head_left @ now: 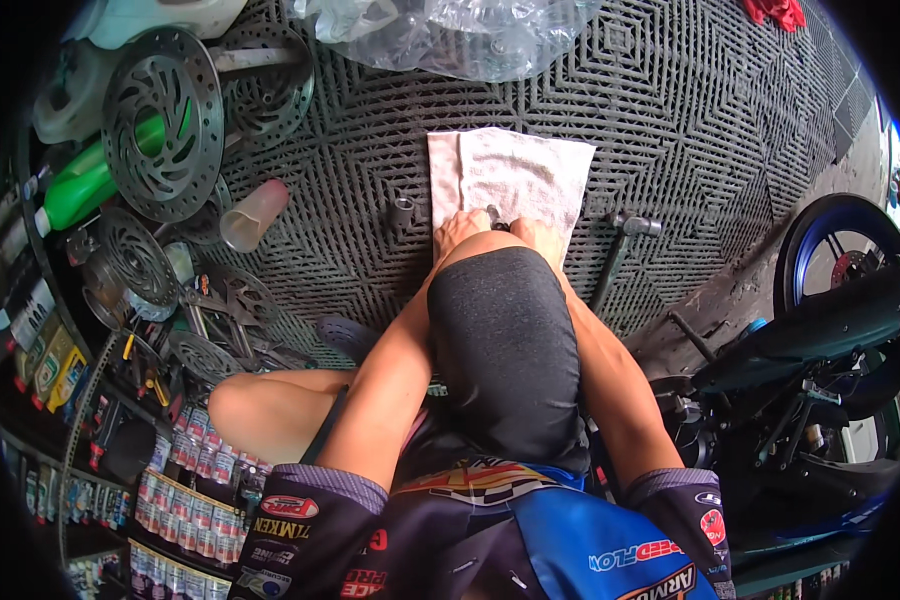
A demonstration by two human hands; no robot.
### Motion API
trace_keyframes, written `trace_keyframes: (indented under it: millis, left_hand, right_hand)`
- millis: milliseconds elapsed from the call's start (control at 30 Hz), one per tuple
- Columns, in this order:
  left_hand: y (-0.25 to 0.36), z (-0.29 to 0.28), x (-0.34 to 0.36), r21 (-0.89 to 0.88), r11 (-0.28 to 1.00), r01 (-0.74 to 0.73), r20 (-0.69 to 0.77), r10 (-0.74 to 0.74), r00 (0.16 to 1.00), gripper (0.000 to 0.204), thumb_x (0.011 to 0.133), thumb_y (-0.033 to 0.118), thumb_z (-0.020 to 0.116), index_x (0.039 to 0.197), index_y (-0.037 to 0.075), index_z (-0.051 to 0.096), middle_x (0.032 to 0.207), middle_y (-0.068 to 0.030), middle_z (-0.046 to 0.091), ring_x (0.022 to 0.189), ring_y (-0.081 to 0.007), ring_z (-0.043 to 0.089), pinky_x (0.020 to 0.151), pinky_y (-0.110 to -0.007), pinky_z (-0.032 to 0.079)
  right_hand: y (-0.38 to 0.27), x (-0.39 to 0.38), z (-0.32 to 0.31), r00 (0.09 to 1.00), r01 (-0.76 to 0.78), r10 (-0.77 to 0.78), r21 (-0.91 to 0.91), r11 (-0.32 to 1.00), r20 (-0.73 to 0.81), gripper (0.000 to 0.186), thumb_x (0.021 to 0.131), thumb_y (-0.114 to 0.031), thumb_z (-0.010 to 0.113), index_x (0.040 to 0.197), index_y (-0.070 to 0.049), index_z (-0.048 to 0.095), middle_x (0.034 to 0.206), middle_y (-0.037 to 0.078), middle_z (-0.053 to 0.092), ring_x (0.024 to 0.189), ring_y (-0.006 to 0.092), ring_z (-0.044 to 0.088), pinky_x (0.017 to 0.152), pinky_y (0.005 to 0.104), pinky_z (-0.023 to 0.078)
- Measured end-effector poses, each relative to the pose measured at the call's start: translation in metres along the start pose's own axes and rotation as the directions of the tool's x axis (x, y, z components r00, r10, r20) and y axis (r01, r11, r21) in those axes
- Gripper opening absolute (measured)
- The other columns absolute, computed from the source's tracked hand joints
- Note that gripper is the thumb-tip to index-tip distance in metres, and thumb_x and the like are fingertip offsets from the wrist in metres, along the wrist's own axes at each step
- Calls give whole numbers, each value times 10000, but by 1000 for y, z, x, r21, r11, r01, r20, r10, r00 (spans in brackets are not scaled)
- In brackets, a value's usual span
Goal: Repairing and cleaning a mechanical component using a hammer and a punch set on a white cloth.
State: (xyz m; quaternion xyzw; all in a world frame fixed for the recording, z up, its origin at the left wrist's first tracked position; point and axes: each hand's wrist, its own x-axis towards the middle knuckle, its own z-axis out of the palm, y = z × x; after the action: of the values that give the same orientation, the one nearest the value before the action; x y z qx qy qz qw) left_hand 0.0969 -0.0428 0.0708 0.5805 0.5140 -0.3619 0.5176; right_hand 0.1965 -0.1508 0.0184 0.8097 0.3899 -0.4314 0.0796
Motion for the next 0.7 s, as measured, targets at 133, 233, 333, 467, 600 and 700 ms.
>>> trace_keyframes:
  millis: [133,233,333,467,600,700]
  left_hand:
    - [-7,-24,-26,-22,993,-116,-8,116,993,303,970,288,635,1115,27,684,1131,-224,684,1159,-356,602,1021,-417,451]
    - [-15,-28,-46,70,840,-538,-147,542,828,285,1050,216,500,1001,37,717,1024,-194,678,1080,-345,581,1035,-395,413]
    - [-22,-22,-27,7,921,-389,-141,386,912,277,979,253,588,978,19,736,1017,-221,702,1058,-363,628,989,-420,460]
    - [-17,11,21,-113,968,-223,-84,214,973,317,885,302,705,947,-4,761,1007,-257,732,1028,-386,691,927,-453,523]
    - [-46,15,51,-40,983,-181,-178,171,969,415,677,265,728,941,-54,753,961,-302,735,975,-439,734,841,-465,588]
    - [-41,17,56,16,968,-252,-97,252,963,497,803,428,761,964,-41,771,968,-331,720,962,-417,735,860,-475,580]
  right_hand:
    - [-5,4,3,994,65,-70,64,996,86,379,818,-380,742,790,-2,754,824,274,722,802,448,726,751,541,568]
    - [0,10,2,990,97,-106,103,990,88,383,829,-373,740,809,9,753,846,284,722,825,459,725,767,551,563]
    - [-2,15,11,985,82,-95,96,992,145,345,856,-328,726,840,16,744,913,298,722,894,469,716,797,548,556]
    - [26,17,10,993,73,-80,76,994,88,317,852,-301,730,872,15,735,944,294,723,946,478,704,824,556,546]
    - [-16,7,-7,995,45,-51,76,996,88,389,820,-343,755,916,34,757,949,304,723,952,465,709,847,543,546]
    - [-8,3,-15,996,-5,1,45,999,94,476,758,-394,797,922,52,774,920,299,731,924,447,727,829,498,561]
